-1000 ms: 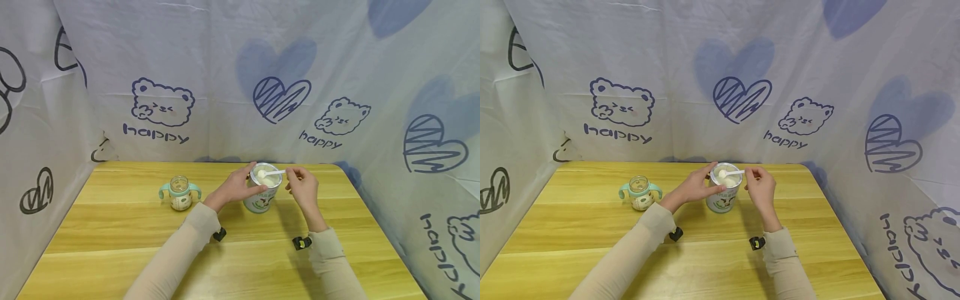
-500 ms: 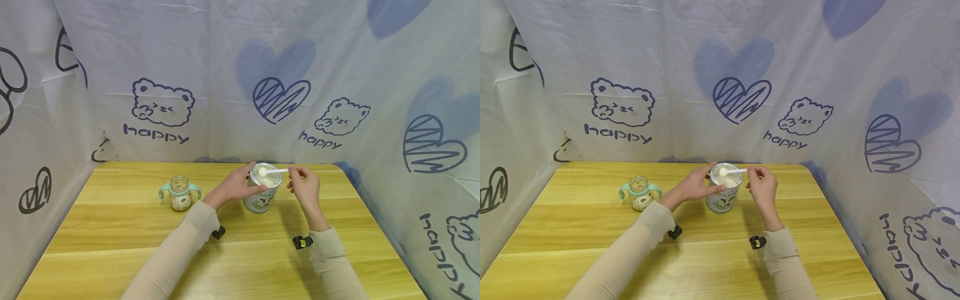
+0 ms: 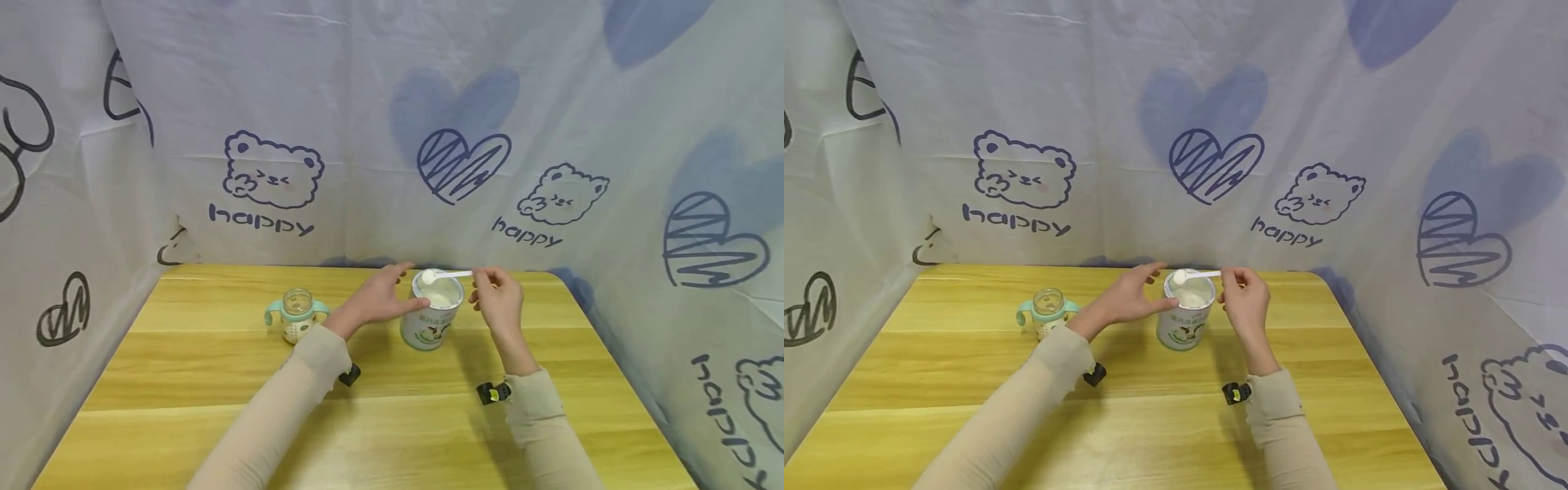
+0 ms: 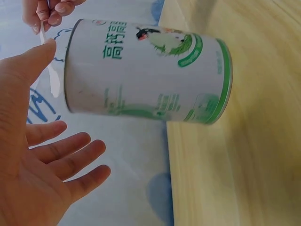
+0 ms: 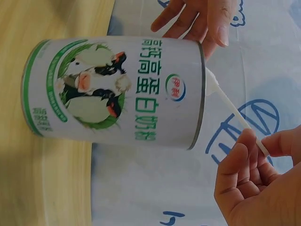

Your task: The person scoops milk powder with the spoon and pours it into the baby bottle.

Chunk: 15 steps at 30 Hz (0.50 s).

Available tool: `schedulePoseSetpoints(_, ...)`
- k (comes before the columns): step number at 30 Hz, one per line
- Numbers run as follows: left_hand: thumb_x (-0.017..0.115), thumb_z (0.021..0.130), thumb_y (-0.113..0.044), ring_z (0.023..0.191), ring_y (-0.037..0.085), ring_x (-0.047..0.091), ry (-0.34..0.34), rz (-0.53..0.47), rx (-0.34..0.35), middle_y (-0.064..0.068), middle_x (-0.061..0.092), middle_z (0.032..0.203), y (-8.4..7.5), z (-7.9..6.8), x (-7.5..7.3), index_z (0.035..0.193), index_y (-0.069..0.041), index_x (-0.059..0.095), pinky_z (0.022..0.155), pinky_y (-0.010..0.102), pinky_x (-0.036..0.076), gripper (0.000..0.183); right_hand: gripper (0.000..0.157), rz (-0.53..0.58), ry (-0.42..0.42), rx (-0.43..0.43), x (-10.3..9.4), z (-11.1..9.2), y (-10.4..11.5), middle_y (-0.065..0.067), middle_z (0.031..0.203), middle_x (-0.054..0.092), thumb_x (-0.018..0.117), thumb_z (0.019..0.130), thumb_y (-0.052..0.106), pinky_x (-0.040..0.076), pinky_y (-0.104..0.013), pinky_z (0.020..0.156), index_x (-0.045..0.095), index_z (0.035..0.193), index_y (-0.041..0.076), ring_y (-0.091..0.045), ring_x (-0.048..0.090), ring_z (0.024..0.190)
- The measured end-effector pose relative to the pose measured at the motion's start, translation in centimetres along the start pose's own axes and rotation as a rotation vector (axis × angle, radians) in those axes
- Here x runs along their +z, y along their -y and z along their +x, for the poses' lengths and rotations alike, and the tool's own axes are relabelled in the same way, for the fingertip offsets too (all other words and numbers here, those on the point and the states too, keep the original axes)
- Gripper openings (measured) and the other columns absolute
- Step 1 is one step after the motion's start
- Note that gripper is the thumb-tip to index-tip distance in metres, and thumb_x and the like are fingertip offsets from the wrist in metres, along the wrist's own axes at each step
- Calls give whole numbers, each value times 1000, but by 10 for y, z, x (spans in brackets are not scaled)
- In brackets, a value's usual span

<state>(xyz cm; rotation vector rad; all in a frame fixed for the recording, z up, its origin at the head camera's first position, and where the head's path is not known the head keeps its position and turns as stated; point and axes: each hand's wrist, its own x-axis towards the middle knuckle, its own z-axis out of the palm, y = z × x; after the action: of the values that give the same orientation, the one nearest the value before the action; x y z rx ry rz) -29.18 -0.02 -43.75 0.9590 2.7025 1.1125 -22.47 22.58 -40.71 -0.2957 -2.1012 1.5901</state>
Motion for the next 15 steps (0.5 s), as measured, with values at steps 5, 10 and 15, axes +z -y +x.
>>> schedulePoseSetpoints(5,74,93,-60,141,36,55,-42,31,-16,17,53,157,3,-6,-13,161,-9,41,115,54,50,91,22,14,18,2,9,-1,5,-8,82,64,65,101,14,52,-18,47,72,105,-7,-6,60,51)
schedulePoseSetpoints(10,75,92,-61,145,35,53,-74,38,-40,15,52,159,10,-16,-25,161,-13,42,119,55,45,90,25,31,43,-2,19,-2,10,-11,83,66,64,101,13,53,-19,48,72,106,-10,-5,59,51)
schedulePoseSetpoints(15,72,94,-61,144,37,52,-96,56,-61,16,52,159,22,-27,-36,161,-15,42,119,57,45,87,22,65,76,-2,31,-6,14,-3,77,64,64,101,11,51,-19,47,72,104,-9,-4,58,50)
